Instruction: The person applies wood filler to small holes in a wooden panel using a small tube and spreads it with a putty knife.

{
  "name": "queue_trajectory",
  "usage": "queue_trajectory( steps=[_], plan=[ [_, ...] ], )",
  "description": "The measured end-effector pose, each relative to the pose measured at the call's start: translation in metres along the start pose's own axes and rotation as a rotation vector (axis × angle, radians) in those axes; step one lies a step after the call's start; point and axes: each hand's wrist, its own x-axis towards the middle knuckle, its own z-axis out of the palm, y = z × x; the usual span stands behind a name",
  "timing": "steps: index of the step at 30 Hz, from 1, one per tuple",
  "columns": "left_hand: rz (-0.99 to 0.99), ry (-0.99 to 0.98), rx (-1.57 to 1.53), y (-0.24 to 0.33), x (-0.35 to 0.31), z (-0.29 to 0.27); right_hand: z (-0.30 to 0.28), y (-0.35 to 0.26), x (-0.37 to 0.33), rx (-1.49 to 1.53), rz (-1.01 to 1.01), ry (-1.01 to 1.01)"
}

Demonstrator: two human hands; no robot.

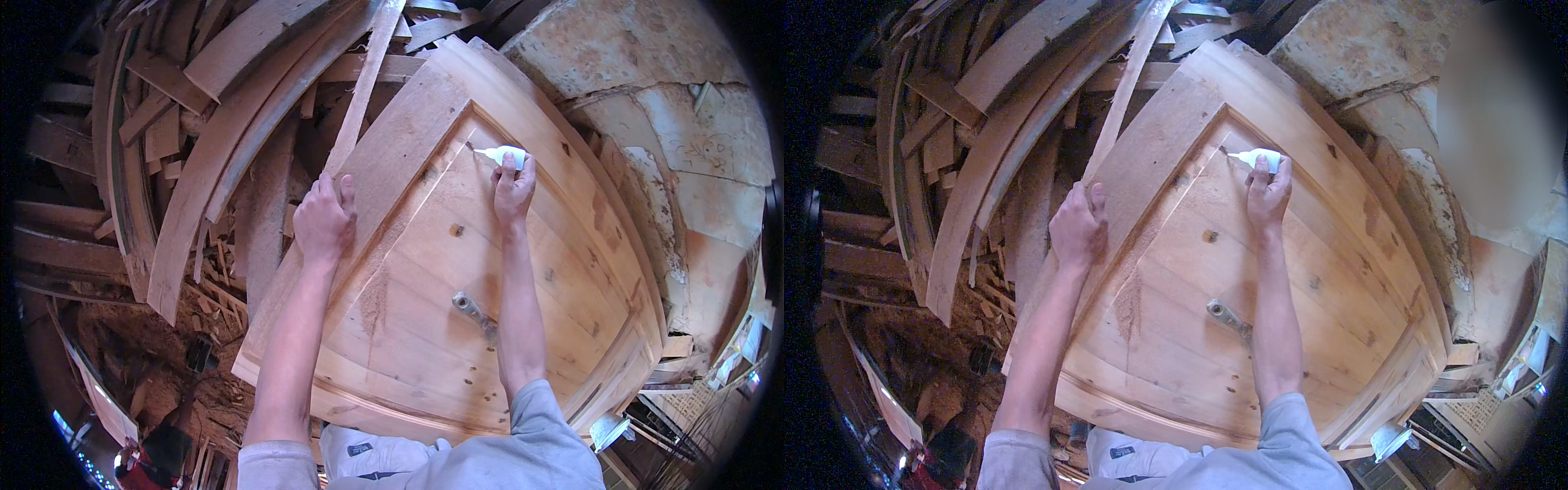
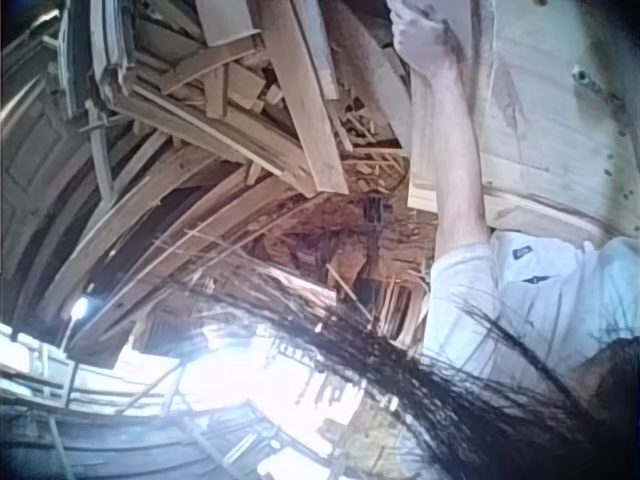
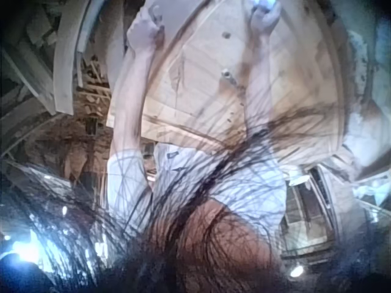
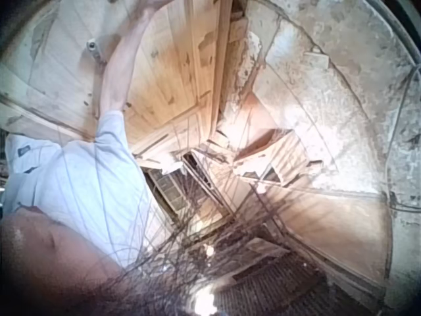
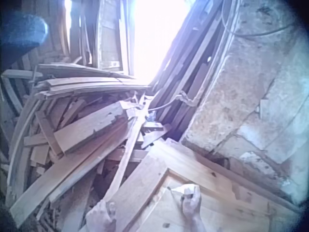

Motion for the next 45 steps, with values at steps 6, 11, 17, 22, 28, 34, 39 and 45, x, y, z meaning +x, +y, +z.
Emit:
queue_trajectory(
  steps=[6, 11, 17, 22, 28, 34, 39, 45],
  plan=[
    [-0.024, -0.055, -0.001, 0.0031, 0.0008, -0.0028, -0.0027, 0.0045, 0.0019, -0.009, 0.004, 0.002],
    [-0.025, -0.057, 0.005, 0.0017, 0.0007, -0.0031, -0.0022, 0.0041, -0.0019, 0.055, 0.02, 0.039],
    [-0.013, -0.026, -0.011, 0.0008, 0.0003, -0.0011, -0.001, 0.0033, -0.0047, 0.008, -0.017, 0.107],
    [-0.014, -0.038, 0.002, 0.0015, 0.0007, -0.0019, -0.0019, 0.0029, -0.0044, 0.015, -0.019, 0.083],
    [-0.005, -0.04, 0.003, 0.0007, 0.0003, -0.0022, -0.001, 0.0042, -0.0045, -0.023, -0.055, 0.105],
    [-0.018, -0.047, -0.001, 0.0013, 0.0004, -0.0028, -0.0011, 0.0042, -0.0054, -0.015, -0.017, 0.12],
    [-0.018, -0.038, -0.005, 0.0008, -0.0002, -0.0022, -0.0009, 0.0078, -0.0064, 0.011, -0.027, 0.148],
    [-0.001, 0.005, -0.009, 0.0014, 0.0002, -0.0018, 0.0007, 0.0051, -0.0067, 0.027, -0.041, 0.169]
  ],
)
